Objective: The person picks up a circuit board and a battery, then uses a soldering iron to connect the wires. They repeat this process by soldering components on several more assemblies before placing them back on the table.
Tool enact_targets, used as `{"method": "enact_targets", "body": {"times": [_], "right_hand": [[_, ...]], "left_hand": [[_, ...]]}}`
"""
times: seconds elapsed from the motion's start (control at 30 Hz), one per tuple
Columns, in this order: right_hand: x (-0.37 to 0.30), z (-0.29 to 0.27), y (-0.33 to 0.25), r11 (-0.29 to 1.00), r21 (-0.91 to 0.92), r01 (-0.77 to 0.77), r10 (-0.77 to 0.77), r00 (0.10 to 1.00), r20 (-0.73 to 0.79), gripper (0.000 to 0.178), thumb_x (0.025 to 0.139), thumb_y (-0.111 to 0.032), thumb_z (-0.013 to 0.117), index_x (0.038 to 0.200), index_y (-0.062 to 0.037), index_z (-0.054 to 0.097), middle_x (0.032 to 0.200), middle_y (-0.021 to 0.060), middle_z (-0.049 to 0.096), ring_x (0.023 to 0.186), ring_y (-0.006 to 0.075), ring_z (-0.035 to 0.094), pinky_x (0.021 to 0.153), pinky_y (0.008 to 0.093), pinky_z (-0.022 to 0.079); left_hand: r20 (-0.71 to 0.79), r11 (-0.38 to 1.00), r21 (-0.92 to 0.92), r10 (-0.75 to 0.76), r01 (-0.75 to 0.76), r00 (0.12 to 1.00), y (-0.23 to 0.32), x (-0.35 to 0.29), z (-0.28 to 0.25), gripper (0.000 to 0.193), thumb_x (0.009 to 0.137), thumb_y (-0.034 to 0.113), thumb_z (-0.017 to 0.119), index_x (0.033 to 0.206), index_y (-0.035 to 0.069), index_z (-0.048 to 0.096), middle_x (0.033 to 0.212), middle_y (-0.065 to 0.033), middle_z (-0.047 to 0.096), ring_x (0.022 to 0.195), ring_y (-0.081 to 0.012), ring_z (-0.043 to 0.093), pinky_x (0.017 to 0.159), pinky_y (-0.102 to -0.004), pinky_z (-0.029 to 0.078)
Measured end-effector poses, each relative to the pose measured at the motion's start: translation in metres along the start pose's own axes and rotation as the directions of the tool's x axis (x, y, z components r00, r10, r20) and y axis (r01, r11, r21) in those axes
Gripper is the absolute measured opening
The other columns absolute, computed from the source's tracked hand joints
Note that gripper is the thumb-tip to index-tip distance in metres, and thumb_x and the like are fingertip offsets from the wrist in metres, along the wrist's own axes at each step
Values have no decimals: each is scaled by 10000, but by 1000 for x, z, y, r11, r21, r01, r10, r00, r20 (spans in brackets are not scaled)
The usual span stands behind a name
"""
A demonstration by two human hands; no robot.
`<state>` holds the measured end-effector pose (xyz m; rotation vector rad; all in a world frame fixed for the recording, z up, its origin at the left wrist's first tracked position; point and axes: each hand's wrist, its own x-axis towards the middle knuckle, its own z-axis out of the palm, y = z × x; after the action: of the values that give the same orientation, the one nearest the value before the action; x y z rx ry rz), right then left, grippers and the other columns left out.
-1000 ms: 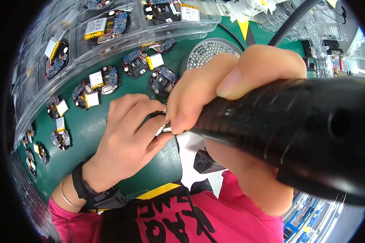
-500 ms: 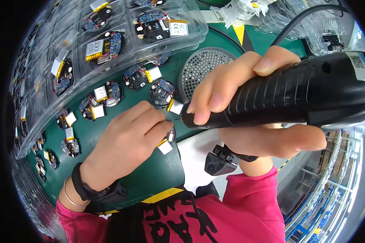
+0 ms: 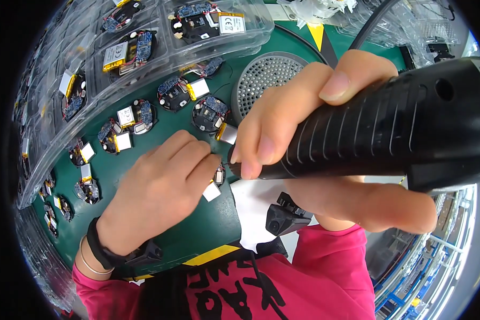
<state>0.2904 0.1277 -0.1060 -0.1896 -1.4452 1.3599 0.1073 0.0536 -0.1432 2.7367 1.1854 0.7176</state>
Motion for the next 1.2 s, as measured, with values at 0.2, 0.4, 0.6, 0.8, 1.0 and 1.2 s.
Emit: {"method": "enact_targets", "body": {"times": [0.2, 0.4, 0.6, 0.8, 1.0, 1.2], "right_hand": [[0, -1, -2, 998, 24, -51, 48, 994, 103, 807, 786, -751, 622, 1141, -64, 391, 762, 92, 581, 465, 210, 610, 449, 347, 560], [1, 14, -2, 997, 16, -73, 72, 995, 62, 798, 784, -735, 642, 1127, -67, 373, 746, 109, 593, 465, 225, 612, 457, 356, 563], [-5, 20, -4, 992, 1, -123, 123, 992, 13, 797, 780, -731, 650, 1120, -66, 372, 729, 111, 600, 463, 229, 610, 457, 352, 562], [-3, 20, 2, 999, 32, -36, 33, 997, 75, 802, 770, -735, 653, 1118, -65, 382, 726, 113, 605, 457, 230, 607, 453, 355, 560], [-1, 13, -3, 998, 5, -63, 62, 998, 27, 785, 788, -735, 636, 1123, -62, 408, 733, 96, 584, 465, 221, 606, 452, 340, 557], [9, -15, -9, 995, 72, 73, -65, 991, -118, 774, 839, -761, 535, 1143, -57, 433, 734, 60, 529, 452, 185, 557, 425, 325, 503]], "left_hand": [[207, 999, 49, -11, 1, 978, 5, 1, -15, 234, 700, 84, 644, 909, -19, 652, 852, -52, 549, 838, -179, 586, 601, -271, 523], [162, 999, 31, 26, -32, 986, 4, 0, -13, 185, 681, 76, 634, 844, -9, 632, 835, -49, 538, 821, -175, 578, 568, -268, 516], [169, 999, -36, 11, -5, 986, 2, -1, -10, 170, 670, 69, 629, 824, -3, 622, 833, -50, 541, 827, -188, 583, 573, -270, 517], [211, 999, 30, 5, -11, 978, 5, 1, -16, 169, 682, 65, 633, 835, -5, 622, 864, -63, 560, 843, -204, 595, 600, -286, 529], [41, 1000, -6, -3, 4, 999, 0, -5, -2, 71, 637, 90, 634, 659, 48, 581, 732, -40, 465, 739, -173, 505, 589, -253, 471], [134, 981, -114, -142, 157, 981, -3, -9, -17, 262, 705, 29, 708, 954, -13, 638, 950, -101, 588, 859, -267, 602, 698, -350, 532]]}}
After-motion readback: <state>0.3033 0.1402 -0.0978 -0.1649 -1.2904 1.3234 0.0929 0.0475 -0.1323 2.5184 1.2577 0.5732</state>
